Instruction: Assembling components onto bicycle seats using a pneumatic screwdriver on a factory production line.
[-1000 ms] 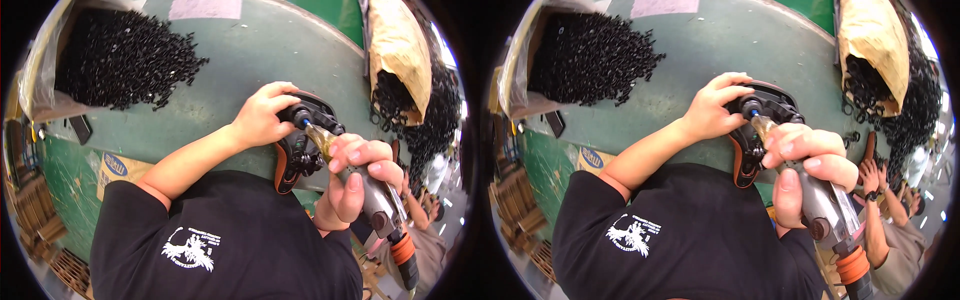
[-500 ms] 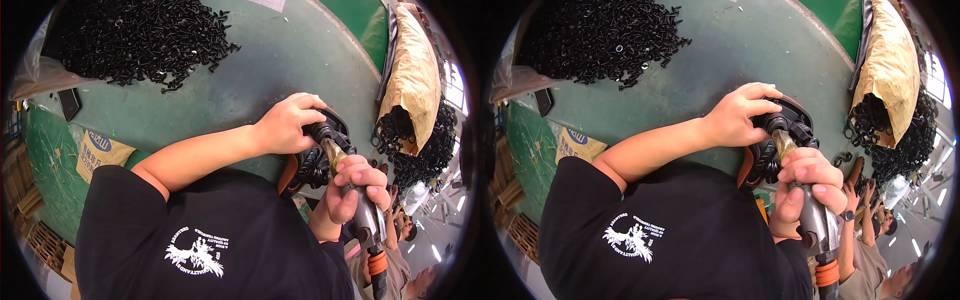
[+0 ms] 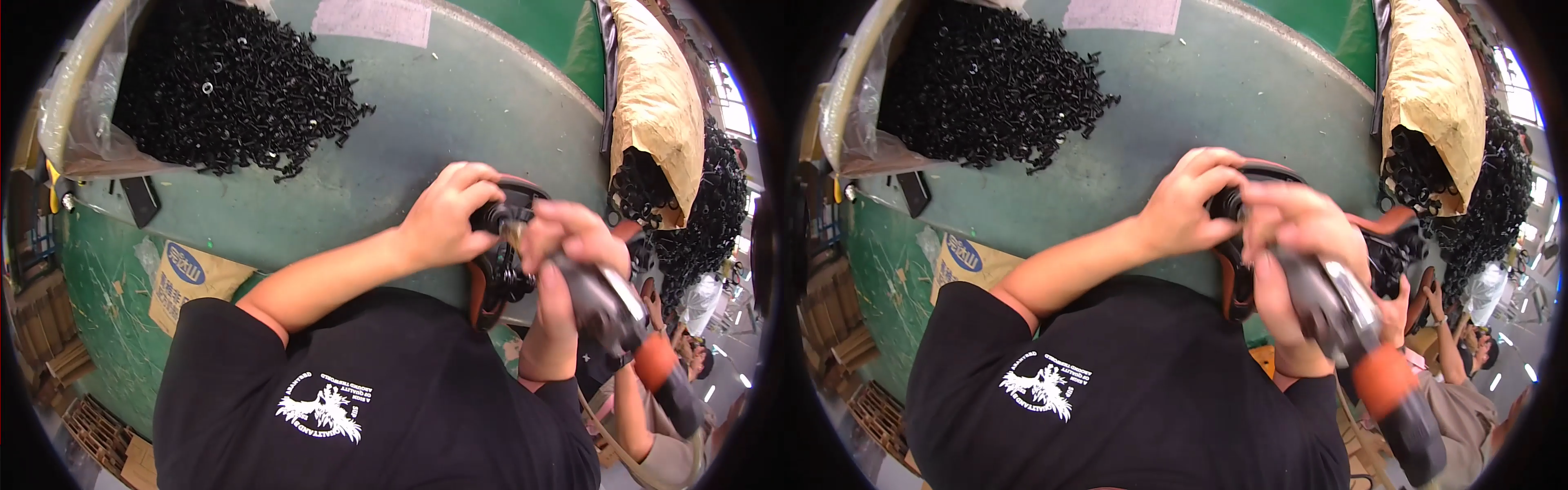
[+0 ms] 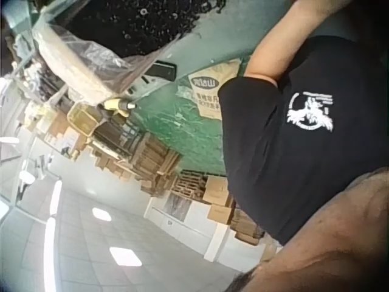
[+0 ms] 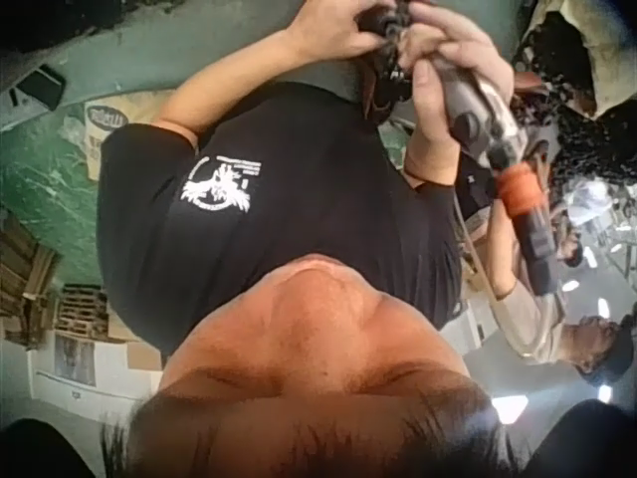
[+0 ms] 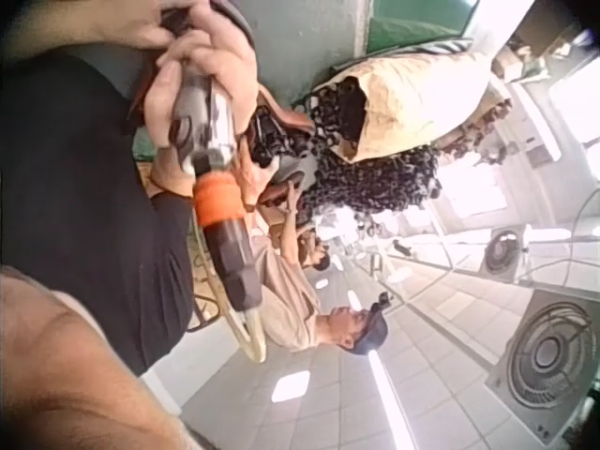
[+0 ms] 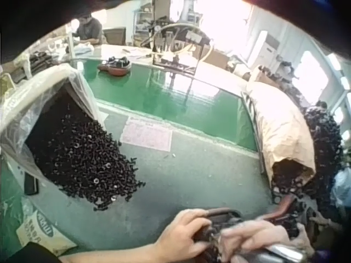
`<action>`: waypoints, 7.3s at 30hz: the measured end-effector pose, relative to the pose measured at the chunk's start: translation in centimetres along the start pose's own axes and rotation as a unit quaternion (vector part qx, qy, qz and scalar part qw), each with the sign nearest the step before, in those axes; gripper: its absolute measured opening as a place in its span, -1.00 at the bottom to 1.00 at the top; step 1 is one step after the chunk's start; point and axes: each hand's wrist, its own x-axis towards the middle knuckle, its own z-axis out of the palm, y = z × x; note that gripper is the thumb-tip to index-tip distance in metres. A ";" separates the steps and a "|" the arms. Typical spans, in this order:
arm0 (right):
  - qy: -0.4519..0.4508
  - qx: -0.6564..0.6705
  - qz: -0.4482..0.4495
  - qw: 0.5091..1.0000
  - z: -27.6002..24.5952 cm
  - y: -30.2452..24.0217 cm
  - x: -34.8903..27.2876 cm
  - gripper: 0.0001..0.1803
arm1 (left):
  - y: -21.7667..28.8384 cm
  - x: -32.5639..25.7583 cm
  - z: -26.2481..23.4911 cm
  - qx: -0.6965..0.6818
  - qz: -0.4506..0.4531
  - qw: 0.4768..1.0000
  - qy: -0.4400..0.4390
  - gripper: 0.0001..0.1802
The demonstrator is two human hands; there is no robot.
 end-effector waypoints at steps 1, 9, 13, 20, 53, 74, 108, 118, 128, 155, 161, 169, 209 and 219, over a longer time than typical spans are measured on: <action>-0.011 0.037 -0.020 0.999 -0.7 -1.6 -0.2 -0.64 | 1.3 -1.0 -0.4 0.027 -0.004 1.000 -0.003 -0.49; 0.089 0.165 -0.088 0.978 -4.8 -3.5 -3.0 -0.67 | -1.5 0.7 -10.0 0.366 -0.038 0.929 0.034 -0.72; 0.131 0.192 -0.082 0.969 -5.2 -4.0 -4.3 -0.64 | -5.2 4.2 -11.8 0.516 0.015 0.857 -0.004 -0.81; 0.170 0.154 -0.137 0.964 -8.8 -6.2 -7.4 -0.63 | 0.3 5.3 -8.5 0.289 -0.001 0.957 -0.015 -0.93; 0.254 0.051 -0.187 0.947 -11.8 -6.9 -12.3 -0.65 | 7.1 6.8 5.4 0.264 0.230 0.907 -0.233 -0.57; 0.234 0.101 -0.059 0.965 -9.4 -3.7 -8.3 -0.66 | 1.0 9.1 3.6 0.046 0.040 0.924 -0.379 -0.48; 0.165 0.076 0.034 0.983 -6.4 0.3 -2.9 -0.61 | -1.1 8.2 4.2 -0.037 0.077 0.941 -0.328 -0.56; 0.393 0.100 0.091 0.910 -11.1 -2.9 -11.6 -0.66 | 0.5 10.6 2.9 -0.064 0.086 0.906 -0.408 -0.55; 0.470 0.136 0.292 0.822 -12.8 2.4 -15.5 -0.73 | -10.3 22.8 -16.7 0.154 -0.027 0.953 0.258 -0.46; 0.196 0.182 0.219 0.938 -8.4 -4.5 -11.1 -0.66 | -4.1 3.3 -11.8 0.393 0.057 0.909 -0.130 -0.79; 0.172 0.232 -0.045 0.957 -6.6 -6.8 -7.6 -0.68 | 0.3 3.0 -9.5 0.180 0.017 0.984 -0.008 -0.78; 0.124 0.309 -0.122 0.935 -3.8 -5.5 -4.3 -0.52 | 8.3 -3.8 -4.0 -0.554 -0.323 0.759 -0.106 -0.84; -0.048 0.061 -0.070 0.995 -0.5 -1.7 -2.3 -0.61 | 1.1 -3.1 -1.5 0.110 -0.015 0.992 0.067 -0.48; -0.019 0.066 -0.088 0.994 2.3 0.5 -1.1 -0.69 | -0.2 -3.3 -1.5 0.016 0.027 0.995 0.091 -0.47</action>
